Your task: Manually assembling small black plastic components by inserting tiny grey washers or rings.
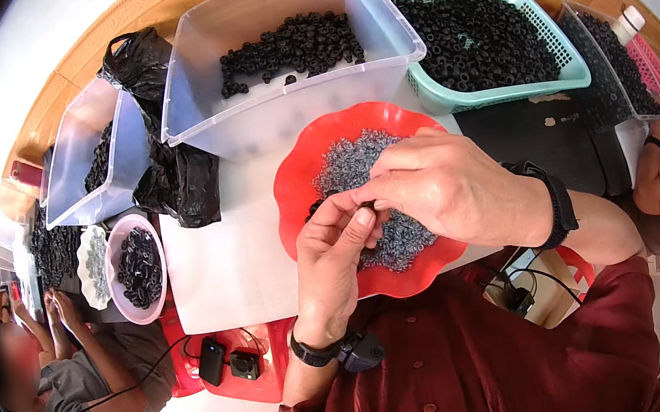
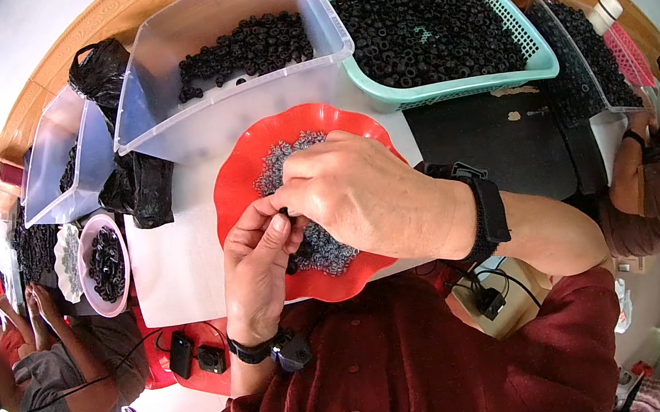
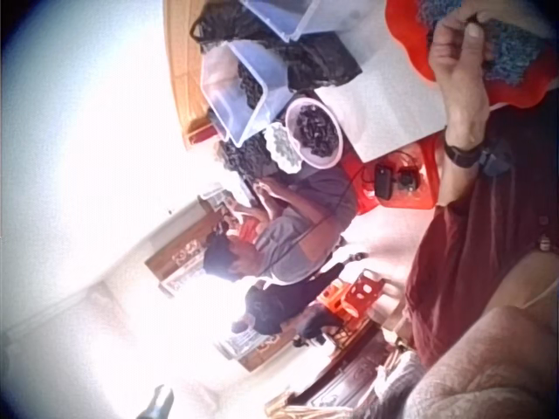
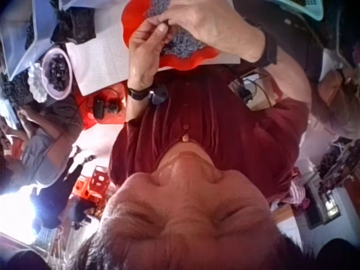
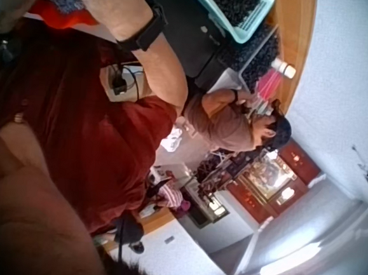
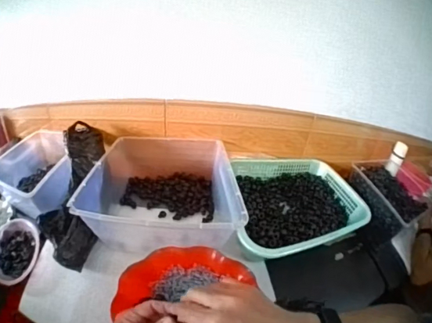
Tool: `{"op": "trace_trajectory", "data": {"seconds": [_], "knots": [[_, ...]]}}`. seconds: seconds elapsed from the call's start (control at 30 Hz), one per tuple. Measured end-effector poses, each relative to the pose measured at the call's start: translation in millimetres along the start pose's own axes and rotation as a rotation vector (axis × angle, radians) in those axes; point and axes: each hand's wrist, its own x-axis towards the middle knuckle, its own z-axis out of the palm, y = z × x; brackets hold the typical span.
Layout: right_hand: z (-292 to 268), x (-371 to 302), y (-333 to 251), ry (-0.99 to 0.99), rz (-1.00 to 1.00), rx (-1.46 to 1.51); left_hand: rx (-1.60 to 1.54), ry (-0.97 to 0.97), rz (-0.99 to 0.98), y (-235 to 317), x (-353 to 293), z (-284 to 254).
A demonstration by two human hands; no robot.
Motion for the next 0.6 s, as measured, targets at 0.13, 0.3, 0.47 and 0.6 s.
{"op": "trace_trajectory", "data": {"seconds": [0.13, 0.3, 0.47, 0.6], "knots": [[7.6, 2.6, 2.8, 0.187, 0.151, 0.327, 0.012, -0.001, 0.093, 0.4, -0.2, -2.1], [6.3, -4.3, 5.3, 0.159, 0.315, 0.56, 0.141, 0.039, 0.158, 5.8, -1.7, -4.4], [9.1, -8.5, 4.2, 0.108, 0.433, 0.72, 0.301, 0.037, 0.173, 6.6, -5.0, -11.1], [11.2, -7.8, 5.3, 0.142, 0.501, 0.837, 0.338, 0.068, 0.215, 8.9, -4.9, -0.9]]}}
